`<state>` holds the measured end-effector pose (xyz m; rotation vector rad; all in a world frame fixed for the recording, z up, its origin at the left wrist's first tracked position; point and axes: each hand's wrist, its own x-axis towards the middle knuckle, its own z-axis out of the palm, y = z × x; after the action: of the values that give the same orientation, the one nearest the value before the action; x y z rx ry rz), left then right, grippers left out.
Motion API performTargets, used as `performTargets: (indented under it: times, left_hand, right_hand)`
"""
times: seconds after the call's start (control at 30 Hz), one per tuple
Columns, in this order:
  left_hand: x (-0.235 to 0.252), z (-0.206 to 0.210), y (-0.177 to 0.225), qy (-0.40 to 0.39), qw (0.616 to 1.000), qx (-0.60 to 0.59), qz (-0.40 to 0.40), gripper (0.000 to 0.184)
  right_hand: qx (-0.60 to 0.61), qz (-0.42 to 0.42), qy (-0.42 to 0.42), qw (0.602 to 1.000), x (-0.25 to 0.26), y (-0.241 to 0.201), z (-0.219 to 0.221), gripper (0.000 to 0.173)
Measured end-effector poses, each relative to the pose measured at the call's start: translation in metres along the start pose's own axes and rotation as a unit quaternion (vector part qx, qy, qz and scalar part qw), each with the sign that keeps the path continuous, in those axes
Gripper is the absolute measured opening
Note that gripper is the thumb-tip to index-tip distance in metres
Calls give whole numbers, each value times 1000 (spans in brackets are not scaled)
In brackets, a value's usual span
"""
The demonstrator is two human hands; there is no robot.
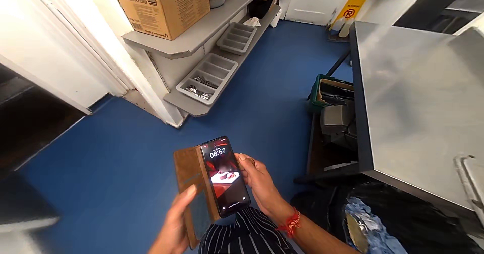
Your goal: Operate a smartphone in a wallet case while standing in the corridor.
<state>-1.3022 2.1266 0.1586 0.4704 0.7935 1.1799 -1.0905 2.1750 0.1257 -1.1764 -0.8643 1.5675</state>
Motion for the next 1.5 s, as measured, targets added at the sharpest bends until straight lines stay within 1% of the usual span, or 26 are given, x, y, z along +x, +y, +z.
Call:
performTargets:
  times: [0.13, 0.4, 0.73, 0.83, 0.97, 1.07, 1.2, 1.5]
  left_hand:
    - [6, 1, 0, -1, 1000, -4, -5, 52]
    - [9, 5, 1, 10, 1000, -1, -1, 48]
    - [5, 1, 1, -13, 1000, -10, -4, 46]
    - [2, -2, 2, -16, 1000, -7, -7, 49]
    - [-7, 3, 6, -15, 1000, 7, -3, 40]
    - [-11, 2, 7, -30, 1000, 2, -4, 37]
    - [-15, 0, 6, -43, 999, -5, -13, 36]
    - [-18, -1, 1, -62, 998, -5, -24, 39]
  right_hand:
    - [6, 2, -3, 1000, 4, -1, -3, 43]
    - [12, 0, 2, 1000, 6, -2, -5, 42]
    - [20, 0, 14, 1000, -2, -5, -2, 41]
    - [44, 1, 11, 999, -6, -3, -1, 37]
    - [120, 28, 11, 992, -14, -2, 0, 27]
    - [155, 50, 18, 986, -20, -1, 0, 24]
    - [163, 55, 23, 985, -26, 0, 0, 25]
    - [157, 31, 49, 986, -40, 3, -3, 24]
